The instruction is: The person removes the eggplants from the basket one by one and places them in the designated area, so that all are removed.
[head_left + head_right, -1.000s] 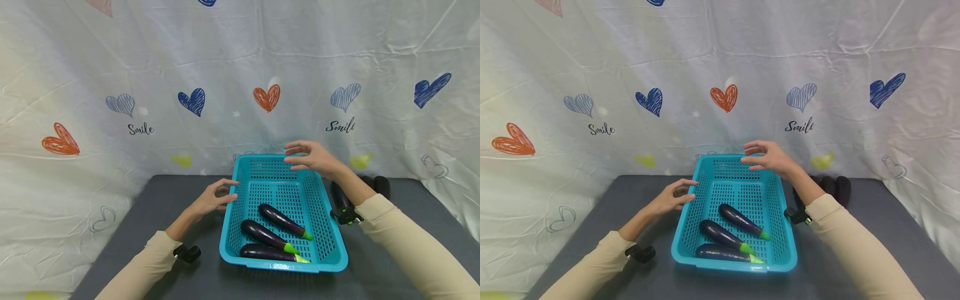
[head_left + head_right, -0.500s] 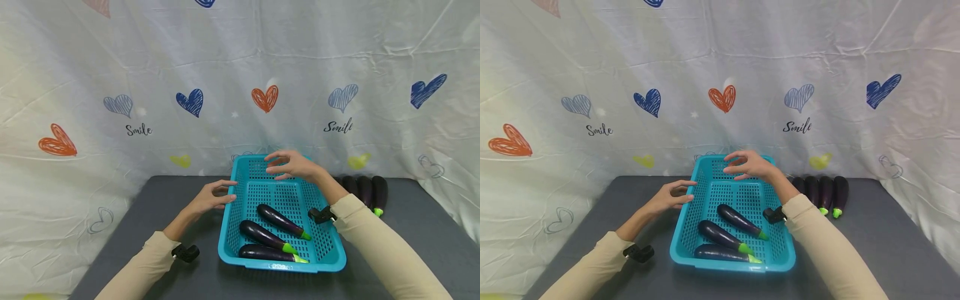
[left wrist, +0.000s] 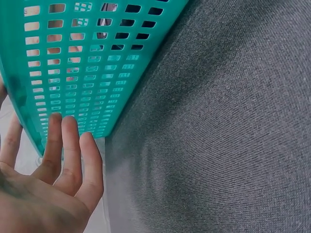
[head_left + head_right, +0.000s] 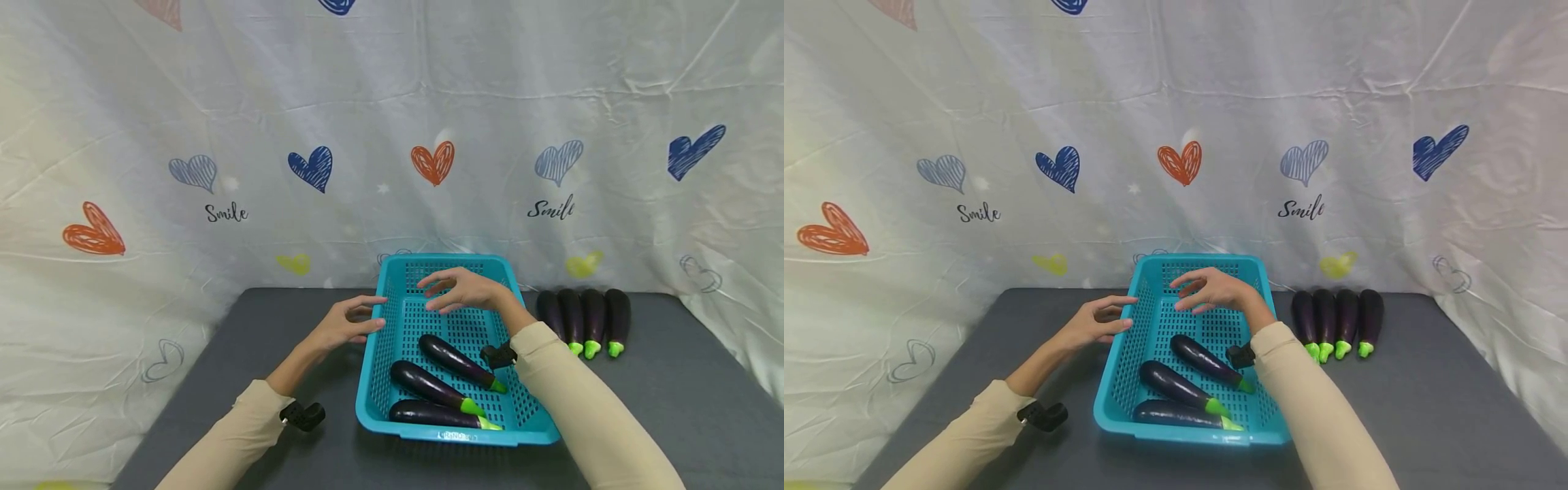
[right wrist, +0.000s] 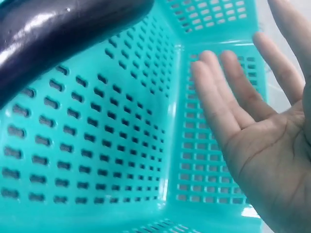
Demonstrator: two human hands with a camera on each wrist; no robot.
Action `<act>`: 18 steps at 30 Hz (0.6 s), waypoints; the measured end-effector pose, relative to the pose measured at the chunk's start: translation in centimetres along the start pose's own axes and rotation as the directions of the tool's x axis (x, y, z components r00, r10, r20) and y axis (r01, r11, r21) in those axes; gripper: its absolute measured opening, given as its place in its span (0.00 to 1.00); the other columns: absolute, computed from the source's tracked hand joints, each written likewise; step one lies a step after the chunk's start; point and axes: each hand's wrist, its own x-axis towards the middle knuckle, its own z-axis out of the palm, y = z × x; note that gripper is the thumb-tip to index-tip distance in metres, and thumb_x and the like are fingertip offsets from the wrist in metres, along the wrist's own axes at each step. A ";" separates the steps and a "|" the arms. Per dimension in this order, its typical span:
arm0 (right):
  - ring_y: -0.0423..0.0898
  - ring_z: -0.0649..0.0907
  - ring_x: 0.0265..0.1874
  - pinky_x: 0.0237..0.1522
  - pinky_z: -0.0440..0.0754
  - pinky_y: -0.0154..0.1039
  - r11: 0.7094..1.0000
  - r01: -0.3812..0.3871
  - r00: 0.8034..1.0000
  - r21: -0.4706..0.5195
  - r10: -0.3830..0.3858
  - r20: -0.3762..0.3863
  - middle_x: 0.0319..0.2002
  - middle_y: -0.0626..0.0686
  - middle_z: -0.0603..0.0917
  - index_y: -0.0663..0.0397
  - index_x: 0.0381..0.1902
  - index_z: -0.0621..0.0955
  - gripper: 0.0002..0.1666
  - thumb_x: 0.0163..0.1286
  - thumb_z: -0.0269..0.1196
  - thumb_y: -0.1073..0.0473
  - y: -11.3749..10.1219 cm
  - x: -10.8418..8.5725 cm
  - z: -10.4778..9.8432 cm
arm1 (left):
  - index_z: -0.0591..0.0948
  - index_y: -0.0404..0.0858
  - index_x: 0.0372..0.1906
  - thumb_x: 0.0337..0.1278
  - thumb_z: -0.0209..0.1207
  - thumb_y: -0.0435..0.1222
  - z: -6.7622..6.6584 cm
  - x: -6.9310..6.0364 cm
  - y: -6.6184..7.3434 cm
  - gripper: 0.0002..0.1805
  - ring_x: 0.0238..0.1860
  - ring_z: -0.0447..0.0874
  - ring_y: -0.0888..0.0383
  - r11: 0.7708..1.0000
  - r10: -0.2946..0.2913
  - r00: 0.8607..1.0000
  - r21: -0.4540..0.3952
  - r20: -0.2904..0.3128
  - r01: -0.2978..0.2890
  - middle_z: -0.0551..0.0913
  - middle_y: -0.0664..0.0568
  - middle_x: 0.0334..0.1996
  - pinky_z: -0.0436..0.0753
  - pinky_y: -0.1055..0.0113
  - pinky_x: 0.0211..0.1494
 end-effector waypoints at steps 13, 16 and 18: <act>0.61 0.75 0.65 0.61 0.76 0.55 0.977 -0.085 0.996 0.196 0.089 -0.014 0.71 0.69 0.67 0.63 0.76 0.65 0.41 0.70 0.69 0.63 3.2 1.3 1.6 | 0.75 0.50 0.71 0.68 0.66 0.44 0.2 0.1 -0.2 0.28 0.65 0.72 0.42 1.000 -0.002 1.000 -0.002 0.002 0.002 0.72 0.43 0.66 0.79 0.40 0.57; 0.63 0.75 0.64 0.61 0.77 0.53 0.960 -0.092 0.995 0.264 0.100 -0.017 0.71 0.69 0.67 0.63 0.76 0.65 0.41 0.71 0.68 0.64 3.9 1.3 2.0 | 0.76 0.50 0.71 0.68 0.66 0.44 0.2 0.0 -0.2 0.28 0.67 0.70 0.42 1.000 -0.002 1.000 -0.010 0.001 0.002 0.72 0.42 0.67 0.78 0.39 0.57; 0.63 0.75 0.64 0.60 0.77 0.52 0.951 -0.099 0.994 0.293 0.105 -0.003 0.70 0.68 0.68 0.63 0.76 0.64 0.40 0.71 0.68 0.64 4.2 1.3 2.3 | 0.76 0.50 0.70 0.68 0.66 0.44 0.2 0.0 -0.2 0.28 0.67 0.69 0.42 1.000 -0.003 1.000 -0.014 -0.001 0.003 0.72 0.43 0.67 0.78 0.38 0.57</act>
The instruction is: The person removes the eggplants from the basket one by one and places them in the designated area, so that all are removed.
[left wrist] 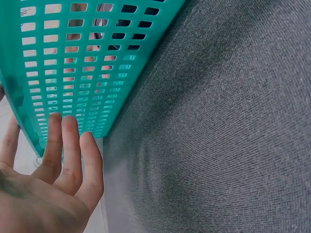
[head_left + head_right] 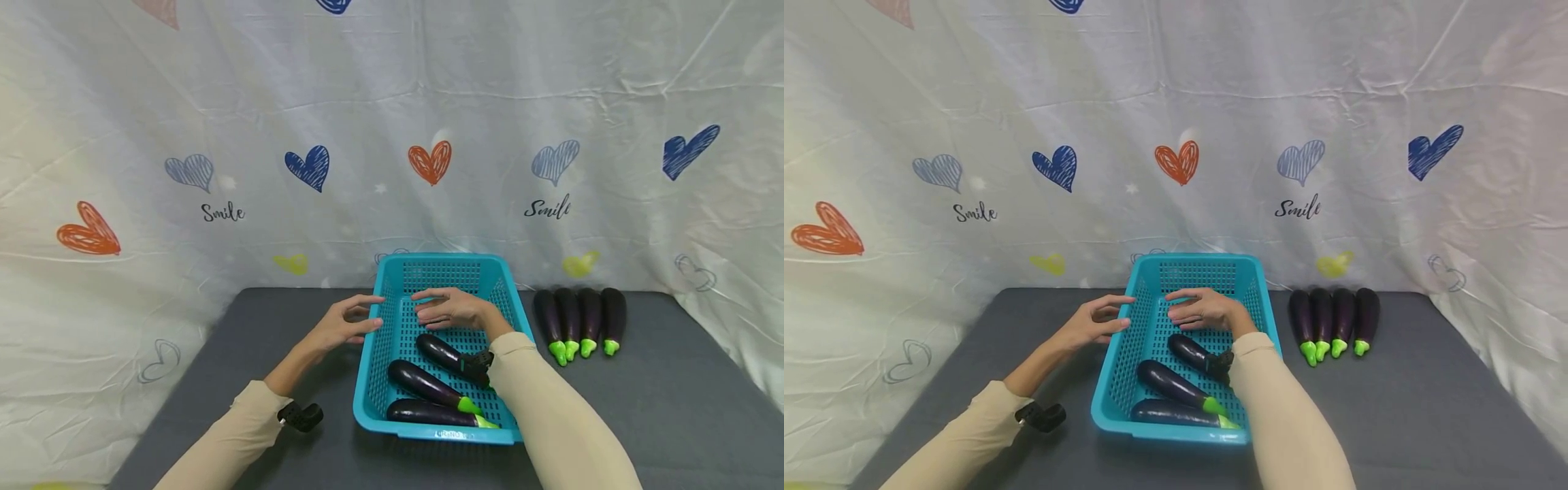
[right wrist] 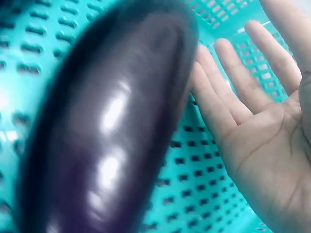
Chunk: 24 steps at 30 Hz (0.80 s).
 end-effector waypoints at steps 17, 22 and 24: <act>0.53 0.76 0.64 0.66 0.70 0.55 0.986 -0.100 0.990 -0.132 0.111 0.083 0.65 0.60 0.77 0.61 0.71 0.74 0.34 0.69 0.70 0.63 0.1 -0.4 0.2 | 0.75 0.50 0.71 0.68 0.66 0.44 0.1 0.0 0.3 0.28 0.67 0.70 0.42 1.000 0.000 1.000 0.002 0.002 0.000 0.71 0.41 0.68 0.79 0.40 0.57; 0.53 0.75 0.65 0.66 0.70 0.56 0.978 -0.105 0.986 -0.180 0.126 0.113 0.67 0.60 0.75 0.61 0.70 0.74 0.34 0.68 0.71 0.64 0.0 -0.6 0.3 | 0.75 0.50 0.71 0.68 0.66 0.44 0.1 0.0 0.2 0.28 0.68 0.69 0.42 1.000 -0.001 1.000 0.009 0.001 0.001 0.70 0.41 0.69 0.78 0.39 0.57; 0.53 0.75 0.65 0.65 0.71 0.54 0.975 -0.115 0.983 -0.189 0.139 0.121 0.67 0.60 0.74 0.61 0.70 0.75 0.34 0.68 0.70 0.65 0.0 -0.7 0.3 | 0.75 0.50 0.71 0.68 0.66 0.44 0.1 0.0 0.1 0.28 0.68 0.69 0.41 1.000 -0.003 1.000 0.009 0.002 0.002 0.69 0.40 0.69 0.78 0.38 0.58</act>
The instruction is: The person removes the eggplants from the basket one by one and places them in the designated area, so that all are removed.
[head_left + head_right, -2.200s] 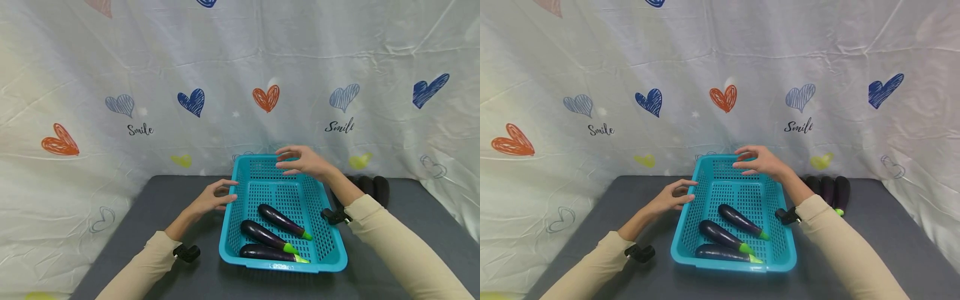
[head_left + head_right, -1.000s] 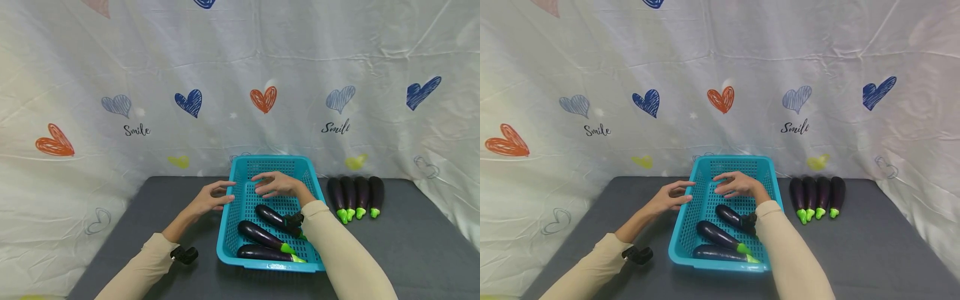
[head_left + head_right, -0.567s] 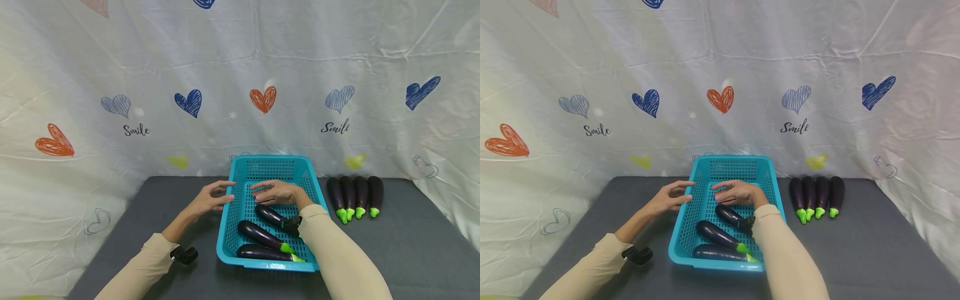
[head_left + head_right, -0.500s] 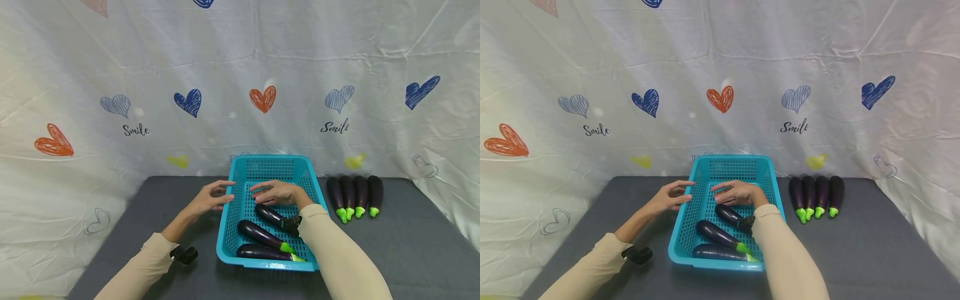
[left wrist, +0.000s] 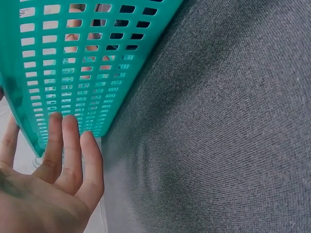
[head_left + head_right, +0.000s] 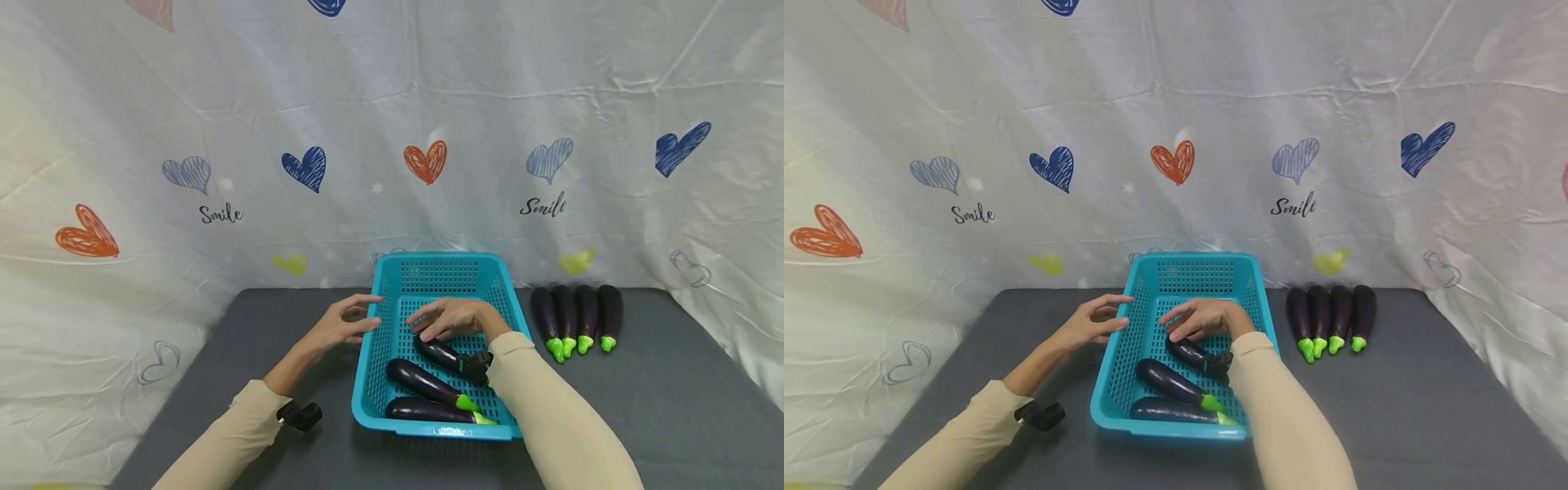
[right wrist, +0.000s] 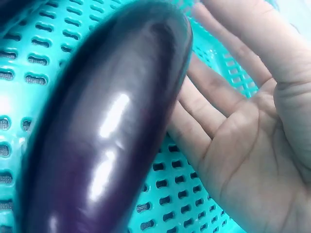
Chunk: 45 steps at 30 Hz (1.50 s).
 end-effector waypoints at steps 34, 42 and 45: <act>0.57 0.79 0.60 0.61 0.77 0.52 0.983 0.172 0.870 -0.070 -0.185 -0.457 0.61 0.62 0.80 0.65 0.63 0.79 0.26 0.71 0.69 0.62 0.5 0.4 0.0 | 0.73 0.51 0.72 0.71 0.64 0.44 0.1 0.1 0.0 0.28 0.67 0.71 0.42 1.000 -0.002 1.000 -0.006 0.024 0.002 0.70 0.40 0.68 0.79 0.41 0.57; 0.61 0.72 0.67 0.63 0.74 0.58 0.980 0.117 0.914 -0.164 -0.171 -0.368 0.67 0.63 0.74 0.59 0.68 0.77 0.35 0.66 0.74 0.57 0.2 0.5 -0.2 | 0.73 0.51 0.72 0.71 0.63 0.45 0.0 0.0 -0.1 0.28 0.64 0.74 0.42 1.000 -0.003 1.000 -0.002 0.022 0.003 0.71 0.40 0.67 0.79 0.41 0.57; 0.63 0.65 0.71 0.65 0.70 0.61 0.977 0.082 0.936 -0.197 -0.144 -0.322 0.72 0.65 0.68 0.54 0.72 0.74 0.41 0.63 0.76 0.57 0.2 0.6 -0.4 | 0.72 0.51 0.72 0.71 0.63 0.44 0.0 -0.1 -0.1 0.28 0.64 0.73 0.42 1.000 -0.002 1.000 -0.001 0.025 0.002 0.71 0.40 0.67 0.79 0.41 0.57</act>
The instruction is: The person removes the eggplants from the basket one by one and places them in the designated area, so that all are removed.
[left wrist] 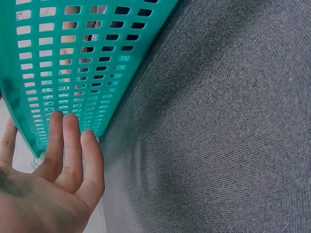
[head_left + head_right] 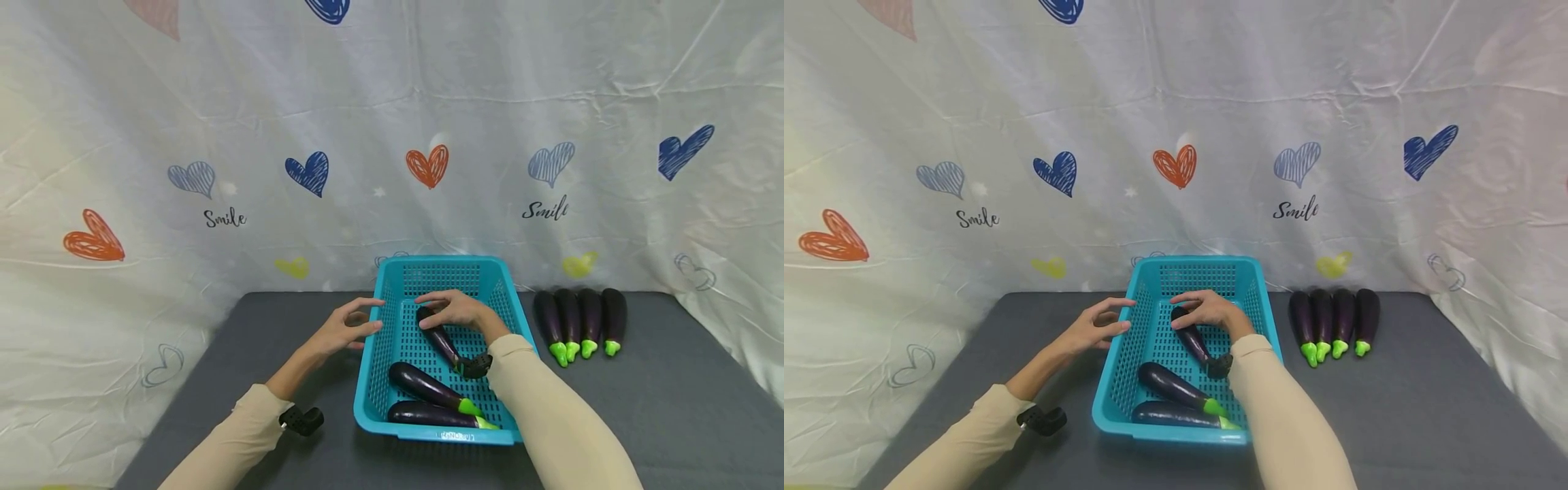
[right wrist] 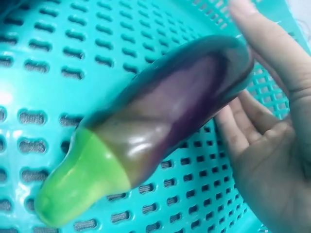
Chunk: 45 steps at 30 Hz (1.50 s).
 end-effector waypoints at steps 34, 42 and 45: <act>0.59 0.80 0.58 0.49 0.84 0.57 0.993 -0.075 0.995 0.086 0.080 -0.052 0.69 0.63 0.72 0.56 0.72 0.74 0.42 0.61 0.77 0.64 -1.2 -0.2 -0.7 | 0.71 0.52 0.72 0.72 0.62 0.45 0.3 0.0 0.0 0.28 0.60 0.77 0.43 1.000 -0.005 1.000 -0.015 0.002 0.005 0.73 0.39 0.63 0.82 0.43 0.53; 0.65 0.79 0.58 0.46 0.85 0.57 0.999 -0.004 1.000 0.040 0.005 -0.029 0.72 0.67 0.66 0.56 0.75 0.69 0.40 0.68 0.72 0.62 -3.4 -0.6 -2.1 | 0.70 0.51 0.73 0.73 0.62 0.45 0.3 0.0 0.2 0.28 0.59 0.78 0.43 1.000 0.002 1.000 -0.005 0.004 -0.002 0.75 0.38 0.62 0.82 0.44 0.53; 0.65 0.80 0.56 0.44 0.85 0.57 0.998 0.020 0.999 0.055 -0.018 -0.031 0.73 0.67 0.63 0.56 0.75 0.68 0.39 0.70 0.70 0.62 -4.4 -0.7 -2.7 | 0.70 0.52 0.73 0.73 0.62 0.46 0.3 -0.1 0.2 0.28 0.58 0.78 0.44 1.000 0.000 1.000 0.000 0.001 0.000 0.75 0.39 0.62 0.83 0.44 0.53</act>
